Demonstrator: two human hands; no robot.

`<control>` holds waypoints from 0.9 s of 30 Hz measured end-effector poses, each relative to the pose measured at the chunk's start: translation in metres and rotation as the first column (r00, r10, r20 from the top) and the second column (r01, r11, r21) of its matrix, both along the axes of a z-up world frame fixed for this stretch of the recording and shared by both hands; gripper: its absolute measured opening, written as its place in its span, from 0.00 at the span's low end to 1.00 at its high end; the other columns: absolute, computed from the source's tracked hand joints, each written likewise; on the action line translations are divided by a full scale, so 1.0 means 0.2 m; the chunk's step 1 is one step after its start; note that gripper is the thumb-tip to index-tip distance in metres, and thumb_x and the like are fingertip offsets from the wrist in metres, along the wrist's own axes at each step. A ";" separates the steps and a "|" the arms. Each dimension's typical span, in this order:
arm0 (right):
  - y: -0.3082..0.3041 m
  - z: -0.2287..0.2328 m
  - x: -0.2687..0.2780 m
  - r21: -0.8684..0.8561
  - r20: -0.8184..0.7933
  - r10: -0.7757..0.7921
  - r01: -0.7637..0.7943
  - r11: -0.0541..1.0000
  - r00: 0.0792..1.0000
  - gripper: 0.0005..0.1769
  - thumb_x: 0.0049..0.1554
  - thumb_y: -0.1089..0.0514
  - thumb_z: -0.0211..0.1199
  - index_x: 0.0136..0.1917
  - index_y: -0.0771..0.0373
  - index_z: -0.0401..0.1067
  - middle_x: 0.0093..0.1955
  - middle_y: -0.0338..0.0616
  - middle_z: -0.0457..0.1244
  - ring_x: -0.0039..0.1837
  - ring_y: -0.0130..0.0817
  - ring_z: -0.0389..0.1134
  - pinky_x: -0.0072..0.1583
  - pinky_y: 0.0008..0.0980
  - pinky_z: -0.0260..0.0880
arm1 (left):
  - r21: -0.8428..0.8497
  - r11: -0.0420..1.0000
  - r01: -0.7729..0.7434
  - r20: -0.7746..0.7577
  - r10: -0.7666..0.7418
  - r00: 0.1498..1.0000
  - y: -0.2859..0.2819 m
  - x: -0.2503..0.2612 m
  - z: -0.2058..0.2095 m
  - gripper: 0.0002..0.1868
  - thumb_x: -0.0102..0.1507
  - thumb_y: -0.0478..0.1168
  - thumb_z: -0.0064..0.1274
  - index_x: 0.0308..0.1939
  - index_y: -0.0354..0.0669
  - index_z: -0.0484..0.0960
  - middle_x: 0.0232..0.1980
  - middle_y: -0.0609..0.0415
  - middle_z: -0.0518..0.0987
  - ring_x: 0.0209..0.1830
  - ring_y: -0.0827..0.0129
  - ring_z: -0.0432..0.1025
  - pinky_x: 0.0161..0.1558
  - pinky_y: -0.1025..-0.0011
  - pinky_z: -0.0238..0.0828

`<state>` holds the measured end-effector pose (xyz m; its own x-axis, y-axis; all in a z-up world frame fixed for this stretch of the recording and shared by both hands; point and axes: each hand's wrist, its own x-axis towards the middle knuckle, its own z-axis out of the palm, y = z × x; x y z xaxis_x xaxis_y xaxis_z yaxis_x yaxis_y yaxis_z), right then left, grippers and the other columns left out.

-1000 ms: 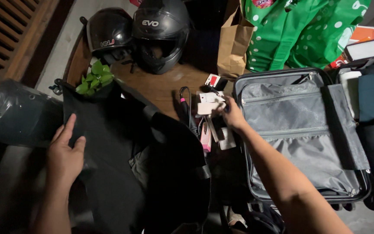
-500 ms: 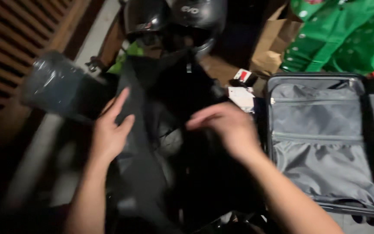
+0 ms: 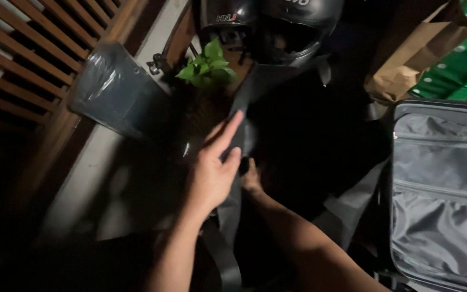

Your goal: The person packs a suitcase by transferring folded clothes, a snack packet, and a hair straightener from a black bag into the open suitcase. They arrange the items in layers and place the hair straightener into a zippered compartment.

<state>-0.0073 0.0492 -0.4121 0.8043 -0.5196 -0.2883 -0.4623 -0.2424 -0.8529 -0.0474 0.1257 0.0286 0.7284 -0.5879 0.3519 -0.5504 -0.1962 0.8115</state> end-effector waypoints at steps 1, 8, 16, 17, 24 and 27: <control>-0.02 -0.05 0.01 -0.119 0.115 0.052 -0.038 0.992 0.992 0.35 0.59 0.48 0.58 0.75 0.64 0.59 0.73 0.60 0.61 0.77 0.55 0.57 0.81 0.55 0.41 | 0.016 1.000 0.002 -0.002 -0.002 1.000 0.00 0.00 0.01 0.33 0.63 0.26 0.51 0.73 0.45 0.69 0.72 0.41 0.74 0.73 0.54 0.69 0.69 0.66 0.64; -0.53 -0.05 0.01 -0.420 0.203 0.021 0.068 0.905 0.979 0.14 0.59 0.61 0.59 0.58 0.64 0.72 0.68 0.69 0.60 0.68 0.60 0.61 0.71 0.49 0.63 | 0.073 0.997 -0.013 0.094 0.006 0.996 0.05 0.04 0.01 0.32 0.64 0.27 0.51 0.73 0.45 0.70 0.73 0.42 0.73 0.74 0.54 0.69 0.71 0.65 0.65; -0.51 -0.02 -0.77 0.116 -0.381 0.500 -0.496 0.860 0.778 0.11 0.54 0.64 0.60 0.52 0.65 0.69 0.61 0.64 0.58 0.62 0.56 0.61 0.64 0.46 0.62 | 0.011 1.000 -0.029 0.030 0.029 0.999 0.01 0.01 -0.02 0.33 0.65 0.26 0.50 0.75 0.44 0.67 0.76 0.43 0.70 0.77 0.55 0.66 0.71 0.67 0.64; -0.42 -0.03 -0.80 0.168 -0.352 0.544 -0.520 0.838 0.762 0.11 0.53 0.64 0.60 0.51 0.65 0.68 0.61 0.63 0.58 0.61 0.56 0.61 0.63 0.46 0.62 | 0.007 1.000 -0.015 0.014 0.015 1.000 -0.02 -0.01 -0.03 0.33 0.65 0.26 0.50 0.75 0.45 0.67 0.77 0.43 0.70 0.77 0.55 0.65 0.71 0.67 0.63; -0.15 -0.04 -0.81 0.212 -0.248 0.521 -0.479 0.852 0.817 0.10 0.49 0.67 0.60 0.46 0.65 0.66 0.55 0.58 0.57 0.56 0.52 0.60 0.57 0.44 0.62 | 0.072 0.997 -0.036 -0.006 0.036 0.999 -0.08 -0.14 -0.04 0.32 0.67 0.28 0.49 0.76 0.48 0.66 0.77 0.43 0.68 0.78 0.56 0.64 0.71 0.67 0.63; -0.13 0.02 -0.78 0.178 -0.202 0.469 -0.439 0.881 0.859 0.10 0.48 0.68 0.60 0.44 0.65 0.64 0.52 0.56 0.56 0.54 0.50 0.60 0.55 0.43 0.62 | 0.117 0.988 -0.103 -0.025 0.107 0.994 -0.04 -0.17 -0.01 0.32 0.66 0.28 0.50 0.75 0.48 0.66 0.76 0.45 0.69 0.76 0.57 0.65 0.70 0.67 0.63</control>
<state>-0.1632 0.0234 -0.4076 0.8440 -0.0616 -0.5328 -0.5141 -0.3761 -0.7709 -0.0808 0.1183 0.0259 0.7977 -0.5430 0.2623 -0.4967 -0.3451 0.7963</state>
